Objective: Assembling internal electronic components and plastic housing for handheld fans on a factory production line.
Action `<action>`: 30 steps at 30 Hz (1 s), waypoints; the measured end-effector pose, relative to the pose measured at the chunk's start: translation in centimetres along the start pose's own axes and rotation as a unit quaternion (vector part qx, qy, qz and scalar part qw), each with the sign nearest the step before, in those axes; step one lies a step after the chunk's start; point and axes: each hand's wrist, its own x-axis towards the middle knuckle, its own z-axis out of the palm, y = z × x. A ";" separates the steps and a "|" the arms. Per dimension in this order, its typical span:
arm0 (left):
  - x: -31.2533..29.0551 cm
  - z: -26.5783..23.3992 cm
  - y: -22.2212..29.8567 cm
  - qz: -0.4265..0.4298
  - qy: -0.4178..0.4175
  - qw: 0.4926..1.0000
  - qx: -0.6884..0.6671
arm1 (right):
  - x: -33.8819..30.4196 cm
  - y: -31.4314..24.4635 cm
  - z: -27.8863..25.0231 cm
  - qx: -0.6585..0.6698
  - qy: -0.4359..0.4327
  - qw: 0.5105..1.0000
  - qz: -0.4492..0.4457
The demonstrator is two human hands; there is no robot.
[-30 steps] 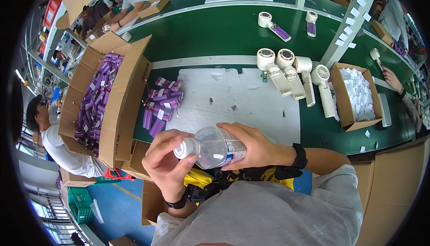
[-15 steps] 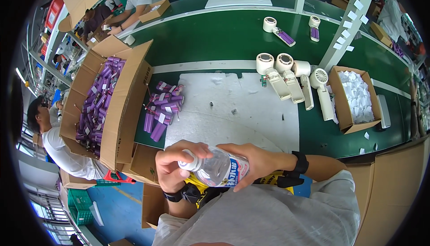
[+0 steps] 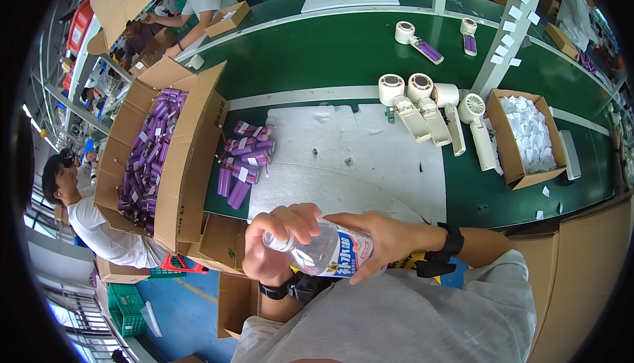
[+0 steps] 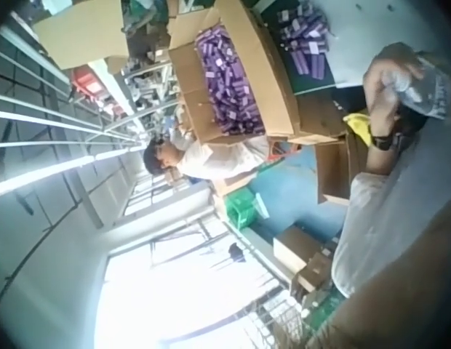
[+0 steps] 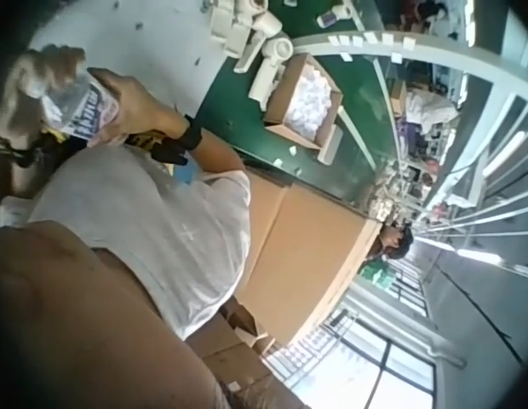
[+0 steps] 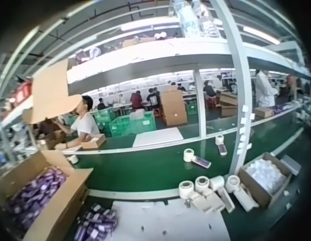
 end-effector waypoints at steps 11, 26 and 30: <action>0.1 0.6 -0.5 -0.035 0.185 0.976 -0.110 | -0.1 0.7 -0.1 0.108 -0.031 0.992 0.058; 0.6 -0.5 -0.7 -0.072 0.064 0.994 -0.051 | 0.4 -0.7 0.3 -0.014 0.053 0.997 0.049; 2.2 -1.4 -2.1 -0.034 0.007 0.999 -0.026 | -0.6 1.8 -0.2 0.143 -0.015 0.985 0.100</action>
